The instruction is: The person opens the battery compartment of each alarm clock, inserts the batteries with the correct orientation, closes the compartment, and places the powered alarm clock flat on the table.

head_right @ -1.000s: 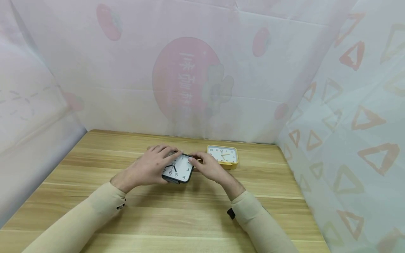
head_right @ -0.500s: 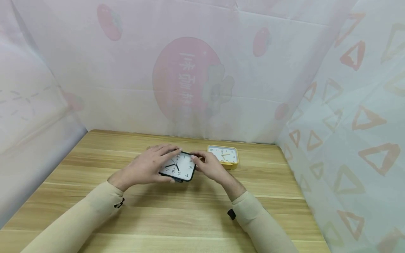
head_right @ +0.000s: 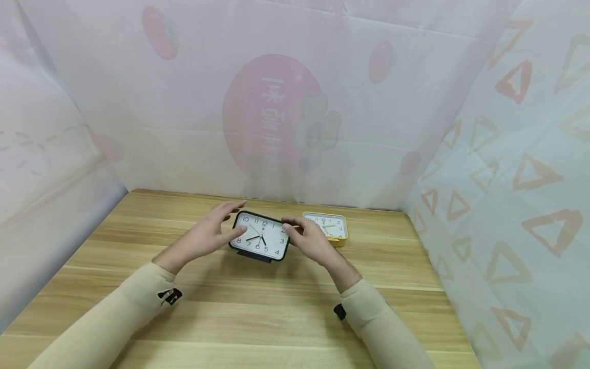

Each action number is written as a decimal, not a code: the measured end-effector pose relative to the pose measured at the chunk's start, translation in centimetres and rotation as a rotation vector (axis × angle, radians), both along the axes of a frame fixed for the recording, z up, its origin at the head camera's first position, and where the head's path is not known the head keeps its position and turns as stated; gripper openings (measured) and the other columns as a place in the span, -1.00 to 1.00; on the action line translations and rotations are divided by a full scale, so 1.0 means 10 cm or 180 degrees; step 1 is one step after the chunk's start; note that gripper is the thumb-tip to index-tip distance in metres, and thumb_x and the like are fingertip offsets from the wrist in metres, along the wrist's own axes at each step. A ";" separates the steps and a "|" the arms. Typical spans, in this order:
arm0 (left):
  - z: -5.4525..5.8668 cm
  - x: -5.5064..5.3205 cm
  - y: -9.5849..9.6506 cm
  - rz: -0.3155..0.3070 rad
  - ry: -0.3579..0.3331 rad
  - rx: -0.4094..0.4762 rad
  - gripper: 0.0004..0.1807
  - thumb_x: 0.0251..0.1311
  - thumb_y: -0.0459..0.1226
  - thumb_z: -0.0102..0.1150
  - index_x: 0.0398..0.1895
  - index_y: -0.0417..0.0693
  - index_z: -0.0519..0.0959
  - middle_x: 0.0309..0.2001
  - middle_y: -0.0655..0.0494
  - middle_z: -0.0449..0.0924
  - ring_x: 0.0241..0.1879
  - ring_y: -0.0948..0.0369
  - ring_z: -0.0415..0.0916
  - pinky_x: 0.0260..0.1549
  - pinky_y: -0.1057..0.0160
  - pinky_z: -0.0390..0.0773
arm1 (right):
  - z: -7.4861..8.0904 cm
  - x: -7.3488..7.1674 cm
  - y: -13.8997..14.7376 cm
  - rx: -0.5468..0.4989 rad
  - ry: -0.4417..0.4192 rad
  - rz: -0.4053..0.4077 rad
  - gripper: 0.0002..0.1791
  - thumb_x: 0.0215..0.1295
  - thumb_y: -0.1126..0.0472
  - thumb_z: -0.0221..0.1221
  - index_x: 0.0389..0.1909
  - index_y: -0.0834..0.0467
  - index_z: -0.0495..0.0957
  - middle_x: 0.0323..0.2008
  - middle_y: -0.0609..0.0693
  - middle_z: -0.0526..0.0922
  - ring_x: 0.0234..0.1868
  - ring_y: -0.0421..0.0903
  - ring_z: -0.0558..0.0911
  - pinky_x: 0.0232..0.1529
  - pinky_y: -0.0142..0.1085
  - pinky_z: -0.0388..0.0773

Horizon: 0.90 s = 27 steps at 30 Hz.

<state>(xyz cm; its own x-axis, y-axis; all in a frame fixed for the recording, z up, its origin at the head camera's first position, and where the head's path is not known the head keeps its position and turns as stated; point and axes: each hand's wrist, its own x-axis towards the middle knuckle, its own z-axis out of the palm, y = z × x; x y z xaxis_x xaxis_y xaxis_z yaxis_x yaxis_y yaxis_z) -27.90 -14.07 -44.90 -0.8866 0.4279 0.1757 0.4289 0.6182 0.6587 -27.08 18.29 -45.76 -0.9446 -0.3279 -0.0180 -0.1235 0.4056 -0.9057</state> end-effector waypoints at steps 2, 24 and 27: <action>-0.02 -0.03 -0.02 0.0022 -0.0182 0.0175 -0.09 0.72 0.04 0.36 0.92 -0.03 0.21 0.80 -0.22 0.33 0.72 -0.38 0.42 0.68 -0.45 0.50 | 0.01 0.00 0.00 -0.0003 0.0009 -0.0003 -0.49 0.91 0.08 0.15 0.67 0.19 0.58 0.52 0.28 0.68 0.36 0.08 0.78 0.33 -0.12 0.89; -0.03 -0.09 -0.12 -0.0133 -0.1094 0.0802 -0.26 0.76 -0.08 0.32 0.78 -0.26 0.38 0.52 -0.33 0.65 0.55 -0.29 0.66 0.48 -0.12 0.78 | 0.02 -0.02 0.00 -0.0038 -0.0030 0.0043 -0.46 0.94 0.09 0.10 0.74 0.15 0.49 0.65 0.25 0.56 0.58 0.20 0.69 0.57 -0.03 0.74; -0.02 -0.08 -0.10 -0.0072 -0.0933 0.0738 -0.27 0.74 -0.07 0.36 0.77 -0.22 0.42 0.49 -0.29 0.70 0.52 -0.24 0.68 0.45 -0.14 0.79 | 0.02 -0.02 0.01 -0.0011 -0.0012 0.0057 -0.46 0.94 0.10 0.10 0.76 0.11 0.48 0.70 0.24 0.52 0.64 0.22 0.64 0.63 0.03 0.70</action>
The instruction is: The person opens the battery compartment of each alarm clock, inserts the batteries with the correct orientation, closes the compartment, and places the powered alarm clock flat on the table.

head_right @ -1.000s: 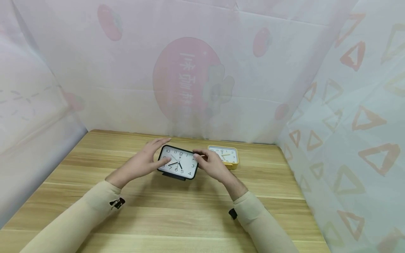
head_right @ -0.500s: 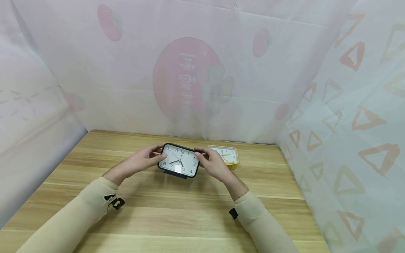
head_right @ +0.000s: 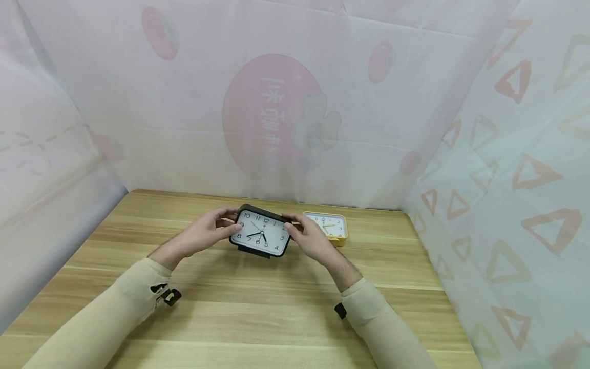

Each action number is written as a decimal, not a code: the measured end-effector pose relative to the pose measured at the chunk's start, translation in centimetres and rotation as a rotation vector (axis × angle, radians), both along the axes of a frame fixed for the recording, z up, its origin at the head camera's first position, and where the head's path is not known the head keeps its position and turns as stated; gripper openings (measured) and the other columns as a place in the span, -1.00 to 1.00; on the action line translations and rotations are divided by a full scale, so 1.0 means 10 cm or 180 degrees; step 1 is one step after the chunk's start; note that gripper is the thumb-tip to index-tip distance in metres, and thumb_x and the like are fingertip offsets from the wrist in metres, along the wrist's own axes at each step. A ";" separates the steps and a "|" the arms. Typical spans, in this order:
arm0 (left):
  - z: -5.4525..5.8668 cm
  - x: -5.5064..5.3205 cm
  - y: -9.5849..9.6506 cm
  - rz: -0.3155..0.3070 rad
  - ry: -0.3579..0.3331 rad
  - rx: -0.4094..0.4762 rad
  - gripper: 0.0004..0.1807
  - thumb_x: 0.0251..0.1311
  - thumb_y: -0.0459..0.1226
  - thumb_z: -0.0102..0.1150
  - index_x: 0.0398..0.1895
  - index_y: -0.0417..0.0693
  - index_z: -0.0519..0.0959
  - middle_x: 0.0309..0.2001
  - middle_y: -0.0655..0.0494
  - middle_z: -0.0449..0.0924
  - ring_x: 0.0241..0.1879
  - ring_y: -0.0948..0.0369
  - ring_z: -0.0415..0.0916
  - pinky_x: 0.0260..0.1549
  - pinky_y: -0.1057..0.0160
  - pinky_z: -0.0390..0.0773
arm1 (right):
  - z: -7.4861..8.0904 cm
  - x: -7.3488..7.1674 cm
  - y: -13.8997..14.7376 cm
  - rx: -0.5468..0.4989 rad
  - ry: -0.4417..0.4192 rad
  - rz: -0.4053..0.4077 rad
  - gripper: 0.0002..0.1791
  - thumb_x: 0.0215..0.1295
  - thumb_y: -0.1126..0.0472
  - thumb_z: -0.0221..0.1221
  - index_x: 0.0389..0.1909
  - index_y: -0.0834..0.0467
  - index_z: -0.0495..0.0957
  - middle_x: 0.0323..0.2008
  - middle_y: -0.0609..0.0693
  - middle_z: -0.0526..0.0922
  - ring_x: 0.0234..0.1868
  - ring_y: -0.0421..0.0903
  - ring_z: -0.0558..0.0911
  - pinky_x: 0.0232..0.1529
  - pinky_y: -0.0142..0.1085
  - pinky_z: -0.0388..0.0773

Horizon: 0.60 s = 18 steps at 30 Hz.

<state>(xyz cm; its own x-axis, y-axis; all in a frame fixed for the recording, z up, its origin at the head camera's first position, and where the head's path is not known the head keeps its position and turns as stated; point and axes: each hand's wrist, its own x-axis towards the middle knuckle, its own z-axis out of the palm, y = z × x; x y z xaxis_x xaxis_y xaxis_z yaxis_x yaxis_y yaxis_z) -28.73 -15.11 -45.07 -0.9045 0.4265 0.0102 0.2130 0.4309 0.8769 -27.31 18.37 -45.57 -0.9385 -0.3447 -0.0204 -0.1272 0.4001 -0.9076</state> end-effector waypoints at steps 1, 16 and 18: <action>0.01 0.01 0.01 0.0032 0.0063 -0.0040 -0.27 0.73 -0.06 0.37 0.76 -0.19 0.44 0.48 -0.26 0.72 0.51 -0.22 0.69 0.44 -0.15 0.79 | 0.00 0.00 0.00 0.0004 0.0011 0.0005 -0.46 0.94 0.11 0.10 0.76 0.10 0.47 0.71 0.24 0.50 0.66 0.23 0.63 0.64 0.05 0.69; 0.13 0.16 0.10 0.0218 0.1155 -0.0368 -0.40 0.66 -0.19 0.48 0.64 -0.06 0.58 0.45 -0.10 0.73 0.45 -0.13 0.73 0.42 -0.23 0.81 | -0.02 0.00 0.06 -0.0177 -0.0063 -0.0139 -0.40 0.93 0.06 0.11 0.80 0.14 0.40 0.74 0.25 0.49 0.71 0.31 0.59 0.63 0.13 0.70; 0.14 0.18 0.10 0.0216 0.1415 -0.0453 -0.40 0.64 -0.23 0.50 0.64 -0.07 0.58 0.42 -0.10 0.73 0.41 -0.10 0.77 0.39 -0.23 0.83 | -0.01 0.01 0.06 -0.0198 -0.0093 -0.0154 -0.41 0.93 0.04 0.10 0.79 0.14 0.40 0.72 0.25 0.49 0.70 0.34 0.59 0.63 0.15 0.69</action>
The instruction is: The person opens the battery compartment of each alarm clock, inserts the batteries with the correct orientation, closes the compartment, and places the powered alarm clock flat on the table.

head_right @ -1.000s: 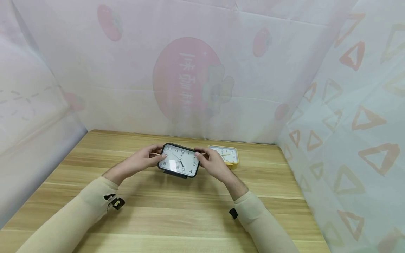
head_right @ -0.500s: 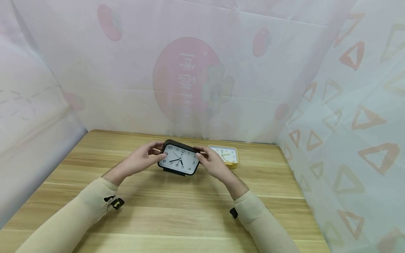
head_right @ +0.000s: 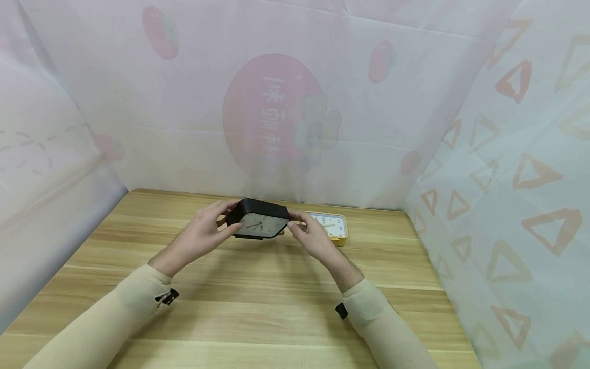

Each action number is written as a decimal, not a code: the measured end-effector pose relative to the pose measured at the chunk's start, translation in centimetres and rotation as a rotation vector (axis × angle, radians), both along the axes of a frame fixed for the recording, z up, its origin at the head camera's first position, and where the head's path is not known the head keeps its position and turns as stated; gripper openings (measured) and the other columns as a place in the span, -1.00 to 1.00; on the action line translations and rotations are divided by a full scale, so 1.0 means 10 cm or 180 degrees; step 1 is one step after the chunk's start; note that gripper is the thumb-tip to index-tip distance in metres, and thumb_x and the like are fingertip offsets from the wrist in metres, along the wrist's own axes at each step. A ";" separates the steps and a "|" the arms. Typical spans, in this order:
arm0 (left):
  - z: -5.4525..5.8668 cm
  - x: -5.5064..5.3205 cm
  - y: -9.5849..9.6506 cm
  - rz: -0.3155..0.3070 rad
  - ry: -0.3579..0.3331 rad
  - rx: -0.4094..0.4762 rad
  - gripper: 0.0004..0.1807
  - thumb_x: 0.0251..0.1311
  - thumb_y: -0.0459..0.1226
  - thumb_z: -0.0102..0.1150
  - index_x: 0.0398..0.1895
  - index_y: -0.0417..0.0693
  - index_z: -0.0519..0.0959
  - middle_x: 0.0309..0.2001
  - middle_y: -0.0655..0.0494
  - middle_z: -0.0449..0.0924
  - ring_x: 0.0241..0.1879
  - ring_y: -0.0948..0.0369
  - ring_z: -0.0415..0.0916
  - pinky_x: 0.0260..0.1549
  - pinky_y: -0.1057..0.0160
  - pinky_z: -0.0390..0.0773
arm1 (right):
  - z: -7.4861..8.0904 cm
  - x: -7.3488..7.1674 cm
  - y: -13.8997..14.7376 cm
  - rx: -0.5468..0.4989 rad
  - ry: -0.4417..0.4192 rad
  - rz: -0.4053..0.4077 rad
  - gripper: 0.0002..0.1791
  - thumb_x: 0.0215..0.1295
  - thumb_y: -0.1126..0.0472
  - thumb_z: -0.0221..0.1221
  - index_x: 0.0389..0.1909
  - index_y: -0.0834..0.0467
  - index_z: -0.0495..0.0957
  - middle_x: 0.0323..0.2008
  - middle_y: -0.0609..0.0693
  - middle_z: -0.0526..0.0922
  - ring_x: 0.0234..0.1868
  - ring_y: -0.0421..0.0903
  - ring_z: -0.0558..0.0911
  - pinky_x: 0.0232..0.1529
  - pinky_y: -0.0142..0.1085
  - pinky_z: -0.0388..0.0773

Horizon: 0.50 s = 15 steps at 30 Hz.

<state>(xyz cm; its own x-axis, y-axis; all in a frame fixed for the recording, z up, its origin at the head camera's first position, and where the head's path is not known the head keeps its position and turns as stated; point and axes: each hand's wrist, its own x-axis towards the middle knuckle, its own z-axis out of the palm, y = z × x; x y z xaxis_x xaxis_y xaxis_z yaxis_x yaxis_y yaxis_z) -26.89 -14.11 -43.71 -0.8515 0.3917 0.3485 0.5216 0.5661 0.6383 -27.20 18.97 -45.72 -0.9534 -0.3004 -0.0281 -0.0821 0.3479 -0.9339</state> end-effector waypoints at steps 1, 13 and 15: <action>0.00 0.01 0.00 -0.0003 0.0142 -0.0056 -0.38 0.62 -0.26 0.50 0.65 -0.08 0.58 0.41 -0.11 0.74 0.39 -0.10 0.77 0.38 -0.22 0.85 | 0.00 0.00 0.00 -0.0016 -0.0024 -0.0008 -0.41 0.93 0.04 0.10 0.79 0.14 0.40 0.72 0.24 0.50 0.70 0.36 0.59 0.64 0.16 0.68; -0.04 0.07 0.08 0.0008 0.2011 -0.0787 -0.35 0.40 -0.29 0.71 0.52 -0.07 0.70 0.20 -0.08 0.84 0.16 -0.10 0.85 0.07 -0.08 0.95 | 0.05 0.01 -0.07 -0.0488 -0.0598 -0.0089 -0.33 0.97 0.07 0.00 0.84 0.32 0.21 0.78 0.41 0.37 0.77 0.32 0.50 0.71 0.11 0.60; -0.05 0.08 0.10 -0.0015 0.2219 -0.0891 -0.35 0.35 -0.30 0.75 0.48 -0.09 0.72 0.18 -0.09 0.85 0.10 -0.09 0.87 0.00 -0.04 0.96 | 0.06 0.02 -0.09 -0.0602 -0.0704 -0.0097 -0.30 0.97 0.06 -0.01 0.86 0.33 0.17 0.78 0.41 0.37 0.78 0.33 0.48 0.73 0.12 0.57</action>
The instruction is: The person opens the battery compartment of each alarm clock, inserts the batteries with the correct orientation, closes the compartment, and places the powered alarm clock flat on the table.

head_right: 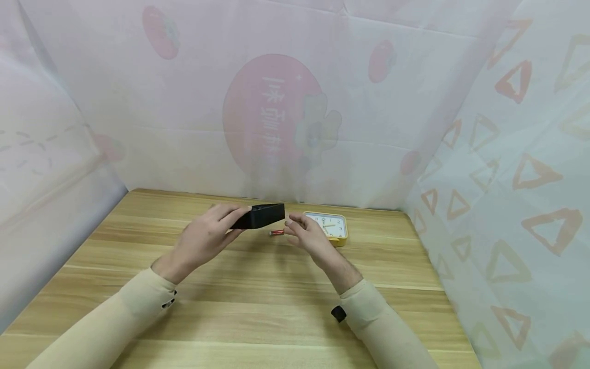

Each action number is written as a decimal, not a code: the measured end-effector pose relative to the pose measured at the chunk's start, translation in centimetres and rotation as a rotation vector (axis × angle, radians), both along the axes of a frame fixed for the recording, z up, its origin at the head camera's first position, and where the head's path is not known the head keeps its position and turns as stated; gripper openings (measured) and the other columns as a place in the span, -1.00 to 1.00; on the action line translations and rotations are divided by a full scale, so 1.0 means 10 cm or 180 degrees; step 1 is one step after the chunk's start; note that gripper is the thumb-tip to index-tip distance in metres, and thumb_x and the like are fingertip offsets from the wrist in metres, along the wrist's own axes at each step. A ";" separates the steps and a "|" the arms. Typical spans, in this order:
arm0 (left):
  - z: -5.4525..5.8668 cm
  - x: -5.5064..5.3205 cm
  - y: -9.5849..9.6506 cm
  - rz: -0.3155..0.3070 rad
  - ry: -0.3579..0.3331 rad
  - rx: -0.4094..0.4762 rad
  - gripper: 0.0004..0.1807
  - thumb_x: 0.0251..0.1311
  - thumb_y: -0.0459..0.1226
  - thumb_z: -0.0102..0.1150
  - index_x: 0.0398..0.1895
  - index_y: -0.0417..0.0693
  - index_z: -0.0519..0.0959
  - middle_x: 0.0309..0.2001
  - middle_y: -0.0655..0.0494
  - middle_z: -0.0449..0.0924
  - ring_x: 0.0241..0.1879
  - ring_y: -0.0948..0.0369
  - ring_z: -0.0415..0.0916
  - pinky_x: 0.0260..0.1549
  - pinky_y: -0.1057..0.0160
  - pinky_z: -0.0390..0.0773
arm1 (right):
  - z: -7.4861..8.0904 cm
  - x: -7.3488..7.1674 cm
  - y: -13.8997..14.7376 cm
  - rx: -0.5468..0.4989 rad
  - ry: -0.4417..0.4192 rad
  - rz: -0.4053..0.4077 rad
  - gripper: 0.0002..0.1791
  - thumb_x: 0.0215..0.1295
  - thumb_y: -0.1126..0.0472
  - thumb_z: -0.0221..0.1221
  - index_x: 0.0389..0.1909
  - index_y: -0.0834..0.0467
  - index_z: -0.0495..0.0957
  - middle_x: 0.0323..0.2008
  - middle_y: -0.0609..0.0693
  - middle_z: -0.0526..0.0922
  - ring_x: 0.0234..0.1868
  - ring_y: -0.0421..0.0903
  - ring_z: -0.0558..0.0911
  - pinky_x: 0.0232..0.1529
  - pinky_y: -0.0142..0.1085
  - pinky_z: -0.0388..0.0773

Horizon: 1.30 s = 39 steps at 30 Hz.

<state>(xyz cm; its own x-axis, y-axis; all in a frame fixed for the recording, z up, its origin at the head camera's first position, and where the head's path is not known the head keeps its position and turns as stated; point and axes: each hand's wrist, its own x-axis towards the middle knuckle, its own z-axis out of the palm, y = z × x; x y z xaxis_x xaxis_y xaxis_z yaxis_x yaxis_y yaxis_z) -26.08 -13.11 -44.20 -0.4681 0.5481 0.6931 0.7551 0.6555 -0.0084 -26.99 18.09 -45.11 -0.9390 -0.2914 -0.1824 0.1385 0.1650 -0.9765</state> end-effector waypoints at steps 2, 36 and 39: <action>0.00 0.01 0.02 -0.0005 0.0183 -0.0123 -0.34 0.30 -0.29 0.78 0.46 -0.09 0.74 0.15 -0.07 0.86 0.05 -0.07 0.89 -0.04 -0.02 0.96 | 0.01 0.01 -0.02 -0.0145 -0.0119 -0.0025 -0.28 0.97 0.06 -0.01 0.88 0.34 0.12 0.78 0.41 0.36 0.79 0.33 0.46 0.76 0.13 0.53; -0.11 0.14 0.27 -0.0258 0.0836 -0.1107 -0.30 0.20 -0.29 0.83 0.43 0.10 0.78 0.13 0.19 0.84 0.05 0.13 0.75 -0.06 0.20 0.88 | -0.01 0.02 -0.15 -0.0641 -0.0671 -0.0169 -0.21 0.88 0.10 0.17 0.87 0.36 0.13 0.70 0.36 0.49 0.36 -0.06 0.76 0.30 -0.33 0.83; -0.12 0.14 0.28 -0.0294 0.0784 -0.1084 -0.32 0.20 -0.26 0.84 0.41 0.12 0.79 0.12 0.19 0.84 0.04 0.13 0.75 -0.07 0.20 0.88 | -0.01 0.02 -0.15 -0.0617 -0.0654 -0.0152 -0.22 0.88 0.14 0.15 0.87 0.37 0.13 0.69 0.39 0.49 0.28 -0.11 0.80 0.21 -0.37 0.83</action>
<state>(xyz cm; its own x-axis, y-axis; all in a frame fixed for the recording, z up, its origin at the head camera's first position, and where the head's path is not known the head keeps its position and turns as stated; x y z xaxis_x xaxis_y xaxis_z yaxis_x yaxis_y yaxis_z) -24.66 -10.30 -45.41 -0.2496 0.7969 0.5501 0.7589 0.5138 -0.4000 -26.79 16.64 -45.18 -0.9017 -0.2956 -0.3156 0.3400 -0.0335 -0.9398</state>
